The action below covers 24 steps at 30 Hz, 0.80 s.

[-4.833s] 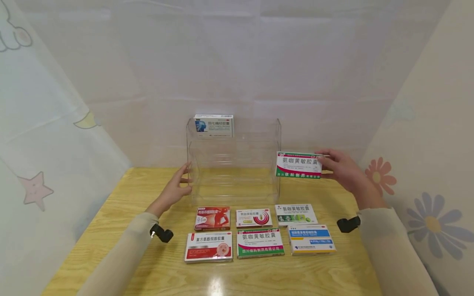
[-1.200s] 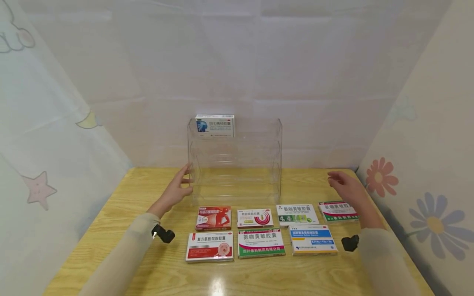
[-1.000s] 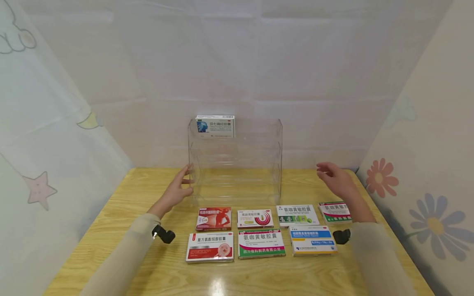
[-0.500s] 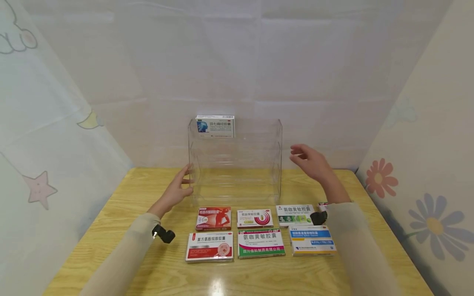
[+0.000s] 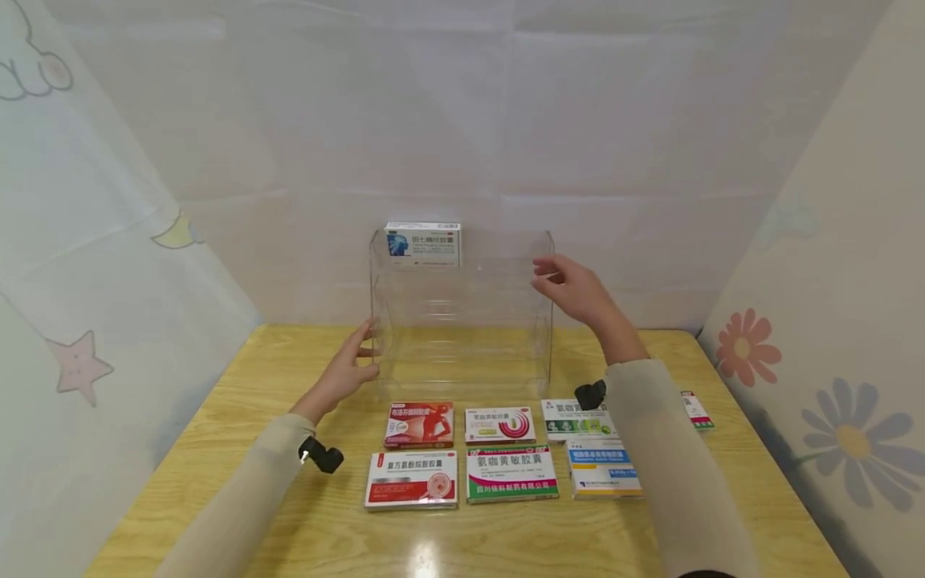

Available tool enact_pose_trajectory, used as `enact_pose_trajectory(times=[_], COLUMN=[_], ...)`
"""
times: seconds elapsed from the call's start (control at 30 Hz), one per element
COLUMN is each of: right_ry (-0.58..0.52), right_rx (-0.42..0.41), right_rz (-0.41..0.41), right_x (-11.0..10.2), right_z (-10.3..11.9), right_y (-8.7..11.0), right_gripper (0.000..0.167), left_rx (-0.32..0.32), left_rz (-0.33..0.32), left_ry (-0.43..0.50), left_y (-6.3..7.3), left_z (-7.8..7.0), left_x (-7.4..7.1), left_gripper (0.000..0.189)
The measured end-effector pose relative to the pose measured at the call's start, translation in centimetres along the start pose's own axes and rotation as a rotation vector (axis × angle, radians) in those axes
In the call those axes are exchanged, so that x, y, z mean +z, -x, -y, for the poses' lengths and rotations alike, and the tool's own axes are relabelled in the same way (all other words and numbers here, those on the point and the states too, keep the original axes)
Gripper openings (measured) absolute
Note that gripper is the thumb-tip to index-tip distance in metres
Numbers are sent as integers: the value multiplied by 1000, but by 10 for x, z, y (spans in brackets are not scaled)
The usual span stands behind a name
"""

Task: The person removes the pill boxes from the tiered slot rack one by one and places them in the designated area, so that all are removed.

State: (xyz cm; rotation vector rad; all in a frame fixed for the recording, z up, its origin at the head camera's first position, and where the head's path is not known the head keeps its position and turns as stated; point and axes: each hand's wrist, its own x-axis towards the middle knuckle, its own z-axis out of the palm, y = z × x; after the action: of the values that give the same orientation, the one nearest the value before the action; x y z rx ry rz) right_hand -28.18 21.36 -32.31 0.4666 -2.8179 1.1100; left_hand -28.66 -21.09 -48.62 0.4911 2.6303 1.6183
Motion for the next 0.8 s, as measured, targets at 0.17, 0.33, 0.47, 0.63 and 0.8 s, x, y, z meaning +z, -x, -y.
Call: enact_pose_trajectory(times=[0.17,0.33,0.47,0.63,0.8], right_ry=[-25,-45,-72,-94,-136], right_rx=[-2,6,8,8,27], right_rz=[13,26,18,-2,-34], right_x=[2,6,8,11,18], right_z=[14,27,37,49,56], right_y=[-16,-30,-43,-55,-65], right_gripper=[52,57,58,57,54], left_rx=[-4,0,4,5,5], left_rz=[1,2,-1,-3,-4], left_ry=[-15,-17,-17,-23,-19], left_y=[1,1,0,2,5], left_z=[0,0,-1,-3,-7], left_x=[0,0,-1,-1,1], left_gripper=[94,94,94,94,94])
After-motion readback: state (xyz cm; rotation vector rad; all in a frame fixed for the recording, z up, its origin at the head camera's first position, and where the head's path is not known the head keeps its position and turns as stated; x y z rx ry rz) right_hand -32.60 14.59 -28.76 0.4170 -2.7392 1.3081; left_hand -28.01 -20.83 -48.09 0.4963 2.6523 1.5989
